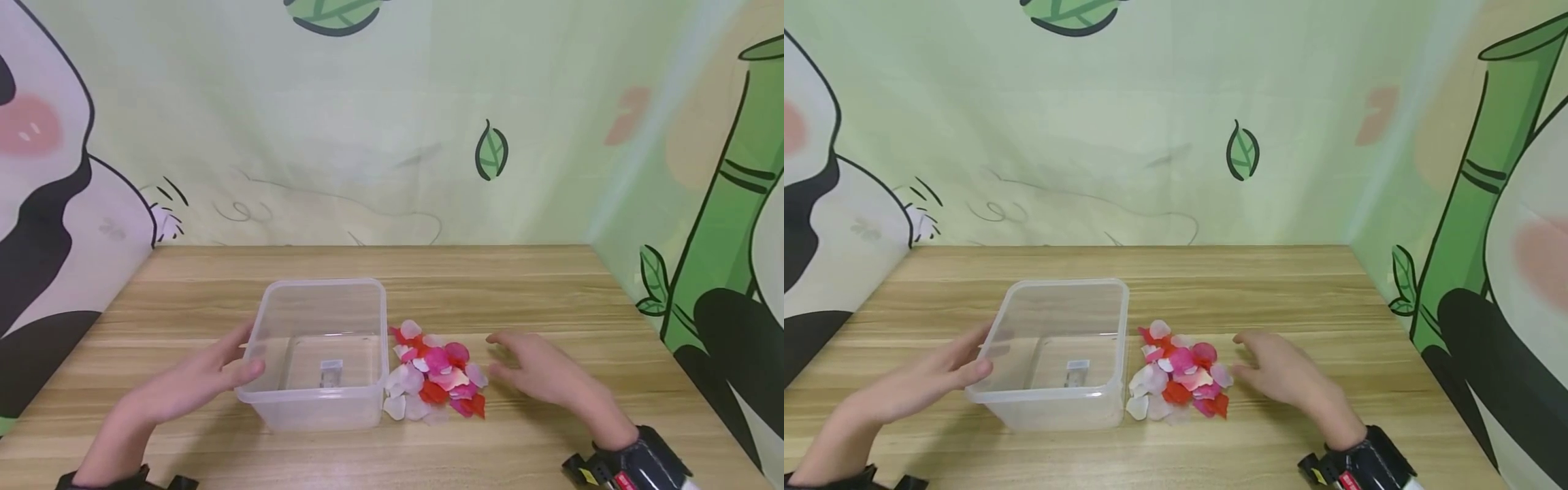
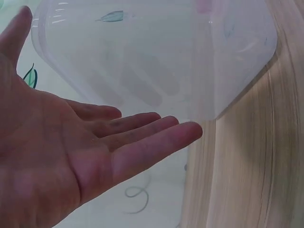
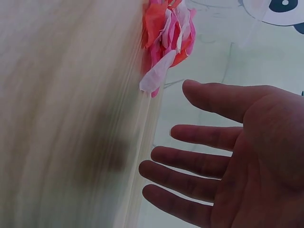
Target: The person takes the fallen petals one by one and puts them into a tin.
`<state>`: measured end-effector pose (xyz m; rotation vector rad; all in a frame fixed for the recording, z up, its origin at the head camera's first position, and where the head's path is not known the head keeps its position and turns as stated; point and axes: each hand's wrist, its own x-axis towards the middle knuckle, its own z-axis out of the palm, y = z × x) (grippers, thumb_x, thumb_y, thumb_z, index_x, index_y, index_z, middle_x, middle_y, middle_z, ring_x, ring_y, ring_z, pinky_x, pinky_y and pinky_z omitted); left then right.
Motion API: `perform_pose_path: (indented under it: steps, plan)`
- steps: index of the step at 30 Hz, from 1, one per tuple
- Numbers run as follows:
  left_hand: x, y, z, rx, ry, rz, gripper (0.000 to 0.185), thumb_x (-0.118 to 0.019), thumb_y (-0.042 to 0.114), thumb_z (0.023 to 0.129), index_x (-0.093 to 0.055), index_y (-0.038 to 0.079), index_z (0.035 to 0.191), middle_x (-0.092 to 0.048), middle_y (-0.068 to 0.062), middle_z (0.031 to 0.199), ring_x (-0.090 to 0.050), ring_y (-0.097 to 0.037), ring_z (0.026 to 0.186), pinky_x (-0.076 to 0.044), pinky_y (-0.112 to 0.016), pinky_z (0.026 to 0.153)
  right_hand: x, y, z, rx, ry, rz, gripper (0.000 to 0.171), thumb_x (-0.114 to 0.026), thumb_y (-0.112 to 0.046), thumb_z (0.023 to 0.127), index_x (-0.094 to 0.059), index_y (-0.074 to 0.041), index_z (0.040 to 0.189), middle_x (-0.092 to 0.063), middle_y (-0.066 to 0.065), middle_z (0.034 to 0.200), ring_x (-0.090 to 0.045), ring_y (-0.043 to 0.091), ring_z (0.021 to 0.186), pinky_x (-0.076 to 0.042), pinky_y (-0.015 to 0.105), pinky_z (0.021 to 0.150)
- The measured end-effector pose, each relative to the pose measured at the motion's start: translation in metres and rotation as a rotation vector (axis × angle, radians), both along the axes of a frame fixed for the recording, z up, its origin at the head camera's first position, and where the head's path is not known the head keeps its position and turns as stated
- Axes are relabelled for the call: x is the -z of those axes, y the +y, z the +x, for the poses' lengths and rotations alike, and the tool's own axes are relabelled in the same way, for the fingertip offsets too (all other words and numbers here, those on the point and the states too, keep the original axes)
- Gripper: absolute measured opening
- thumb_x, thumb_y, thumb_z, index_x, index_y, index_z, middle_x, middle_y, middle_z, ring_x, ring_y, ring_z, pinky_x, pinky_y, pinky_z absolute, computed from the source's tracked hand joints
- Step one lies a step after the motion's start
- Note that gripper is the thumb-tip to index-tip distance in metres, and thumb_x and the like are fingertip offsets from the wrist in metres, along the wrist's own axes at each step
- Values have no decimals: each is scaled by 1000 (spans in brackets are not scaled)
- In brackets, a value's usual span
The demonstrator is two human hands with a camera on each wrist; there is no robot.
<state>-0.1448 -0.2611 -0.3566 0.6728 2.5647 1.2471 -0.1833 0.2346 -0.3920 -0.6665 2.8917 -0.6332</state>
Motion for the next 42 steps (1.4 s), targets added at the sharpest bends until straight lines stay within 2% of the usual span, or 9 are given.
perform_pose_path:
  steps: [6, 9, 13, 16, 23, 28, 33, 42]
  plan:
    - [5, -3, 1, 54, 0, 36, 93, -72, 34, 97, -14, 8, 165, -43, -22, 154, -49, -41, 131, -50, -36, 92, -1, -3, 0, -43, 12, -1, 46, -74, -27, 97, -64, 1, 132, -66, 18, 129, -62, 39, 119, -47, 57, 99]
    - [9, -3, -1, 93, -51, 106, 107, -83, 30, 89, -10, 10, 166, -46, -24, 150, -53, -42, 126, -52, -34, 89, -2, -4, -1, -56, 15, -3, 44, -75, -26, 96, -66, 0, 130, -68, 16, 125, -64, 37, 115, -49, 56, 97]
    - [12, -2, -2, 140, -129, 193, 119, -88, 17, 83, -3, 12, 166, -45, -30, 148, -55, -44, 123, -56, -37, 85, -1, -8, -2, -65, 5, 2, 41, -76, -23, 95, -68, 1, 127, -69, 16, 121, -65, 35, 111, -51, 54, 94]
    - [14, -2, -2, 150, -137, 202, 123, -90, 12, 80, -2, 13, 166, -44, -31, 147, -55, -42, 122, -56, -36, 86, 1, -11, -3, -76, 1, 3, 38, -77, -20, 94, -69, 1, 125, -70, 15, 120, -66, 33, 109, -52, 53, 93]
    - [18, 1, 1, 96, -100, 161, 131, -93, 7, 74, 0, 13, 166, -45, -32, 146, -55, -43, 119, -52, -31, 88, 5, -16, -4, -87, -9, 8, 35, -79, -18, 92, -71, -2, 122, -71, 11, 117, -67, 31, 107, -53, 51, 92]
    - [19, 4, 4, 45, -55, 128, 130, -92, 12, 76, 0, 20, 167, -46, -28, 145, -56, -39, 118, -47, -26, 93, 7, -20, -4, -75, -24, 12, 33, -80, -16, 91, -72, -5, 121, -72, 6, 113, -66, 25, 103, -54, 48, 89]
    - [21, 6, 7, 17, -30, 124, 126, -91, 15, 80, 0, 21, 167, -46, -27, 146, -57, -38, 116, -48, -27, 92, 8, -22, -5, -79, -34, 18, 33, -81, -15, 89, -73, -6, 120, -71, 2, 107, -64, 19, 95, -54, 43, 85]
    - [28, 9, 6, 14, 33, 125, 123, -91, 17, 79, -5, 20, 167, -37, -26, 153, -45, -47, 131, -44, -26, 98, 10, -22, -5, -98, -31, 17, 18, -83, -14, 88, -74, -12, 104, -68, -6, 96, -62, 13, 90, -53, 41, 83]
